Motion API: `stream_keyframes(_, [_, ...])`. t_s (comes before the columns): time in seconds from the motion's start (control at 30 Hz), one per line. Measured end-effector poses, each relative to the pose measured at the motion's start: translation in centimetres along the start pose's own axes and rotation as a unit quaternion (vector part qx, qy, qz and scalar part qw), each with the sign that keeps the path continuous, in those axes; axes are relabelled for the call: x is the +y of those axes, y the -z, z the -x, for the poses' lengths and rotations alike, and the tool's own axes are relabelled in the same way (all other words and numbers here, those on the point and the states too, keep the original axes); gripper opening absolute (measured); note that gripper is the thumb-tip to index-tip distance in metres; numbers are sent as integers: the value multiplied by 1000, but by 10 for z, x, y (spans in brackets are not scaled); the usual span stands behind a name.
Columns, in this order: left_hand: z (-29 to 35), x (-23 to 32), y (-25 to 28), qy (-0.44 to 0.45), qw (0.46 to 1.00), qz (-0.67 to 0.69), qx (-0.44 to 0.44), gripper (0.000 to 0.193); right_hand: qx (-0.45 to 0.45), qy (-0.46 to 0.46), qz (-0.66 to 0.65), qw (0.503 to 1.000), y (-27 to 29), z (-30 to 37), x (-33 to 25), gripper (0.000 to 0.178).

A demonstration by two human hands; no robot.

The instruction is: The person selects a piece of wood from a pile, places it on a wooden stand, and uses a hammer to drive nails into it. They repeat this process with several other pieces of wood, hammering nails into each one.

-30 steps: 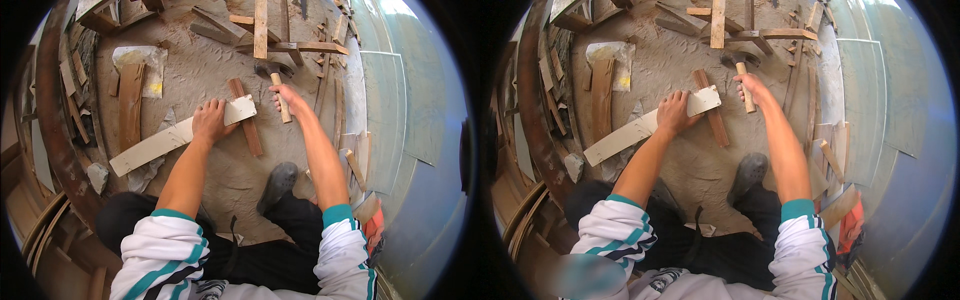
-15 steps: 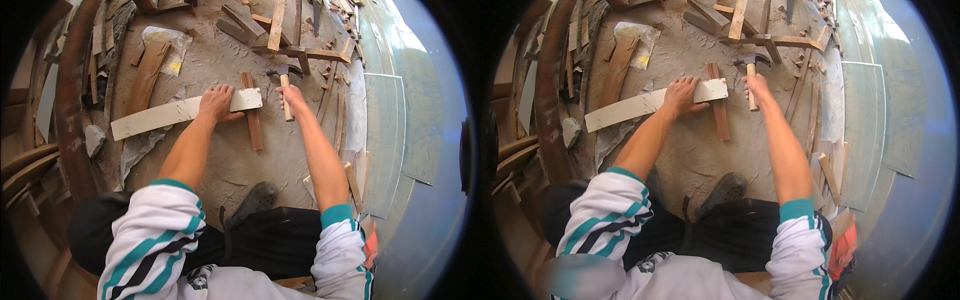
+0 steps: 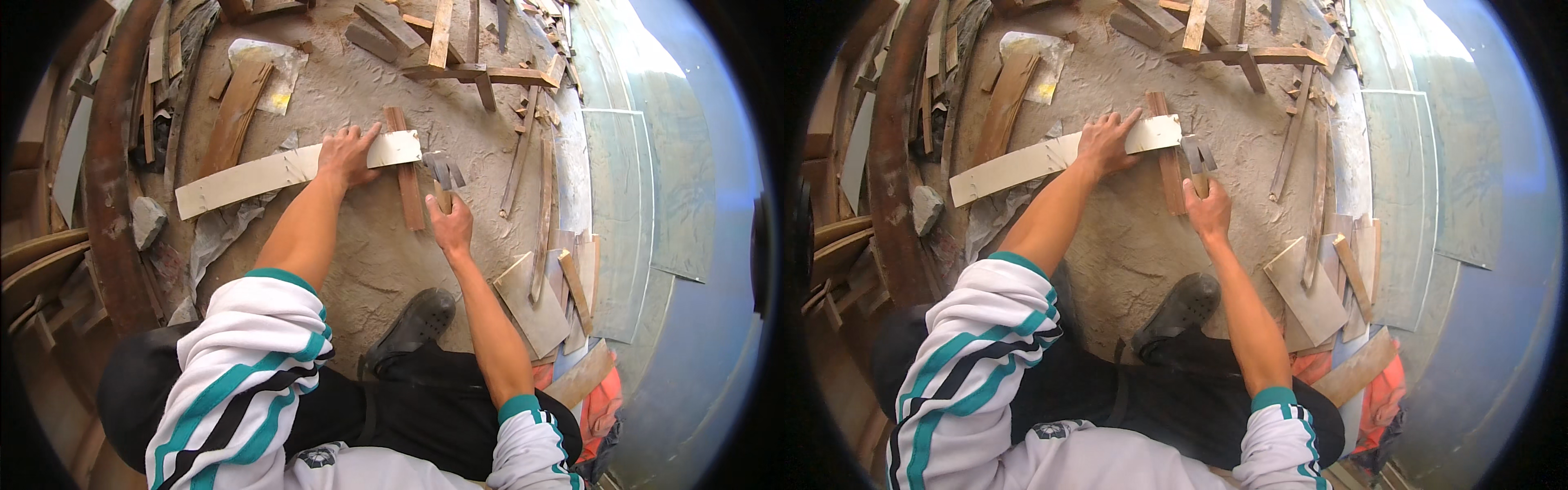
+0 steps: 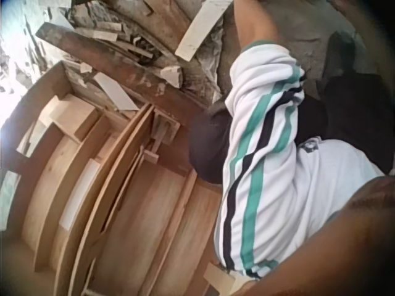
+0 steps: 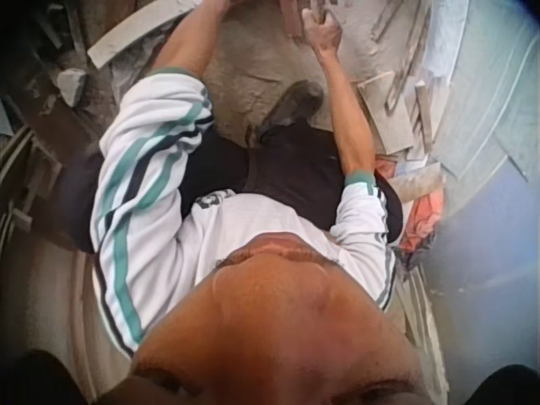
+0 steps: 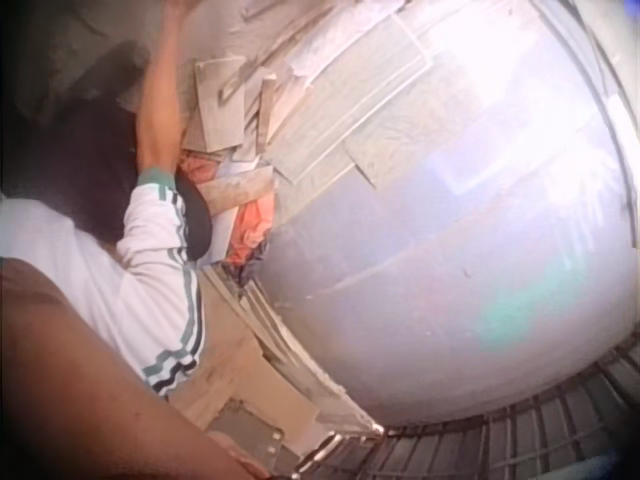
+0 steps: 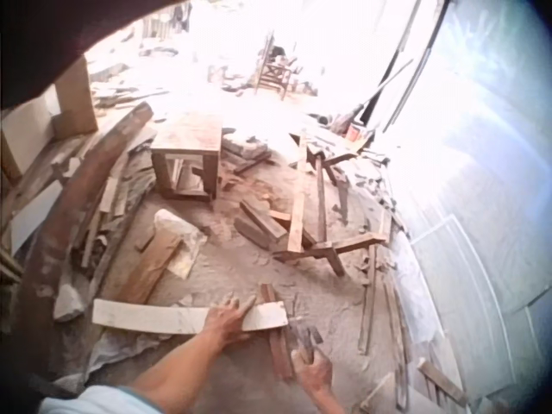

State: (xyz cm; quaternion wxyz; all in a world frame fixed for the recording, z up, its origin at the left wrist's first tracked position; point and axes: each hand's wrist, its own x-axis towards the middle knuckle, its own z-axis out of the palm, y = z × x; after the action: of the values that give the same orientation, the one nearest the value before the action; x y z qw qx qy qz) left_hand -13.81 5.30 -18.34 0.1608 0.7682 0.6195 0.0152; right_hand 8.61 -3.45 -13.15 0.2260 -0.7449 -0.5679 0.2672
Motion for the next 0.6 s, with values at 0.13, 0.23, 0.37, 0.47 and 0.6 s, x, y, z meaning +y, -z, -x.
stream_keyframes(0.13, [2, -5, 2, -3, 1000, 29, -1, 98, 8, -14, 37, 999, -4, -3, -17, 37])
stream_keyframes(0.23, [2, -8, 1, -8, 999, 39, 3, 97, 49, 54, 58, 996, -8, 2, -16, 34])
stream_keyframes(0.37, [-1, -7, -2, -12, 999, 44, 14, 96, 26, 157, 155, 975, -11, -2, -3, 31])
stream_keyframes(0.47, [-2, -10, -5, -17, 999, 43, 22, 95, -38, 70, 212, 974, -18, -6, -10, 27])
stream_keyframes(0.6, [-7, -6, -2, -13, 999, 43, 9, 95, -30, 144, 170, 974, -20, 4, -12, 23])
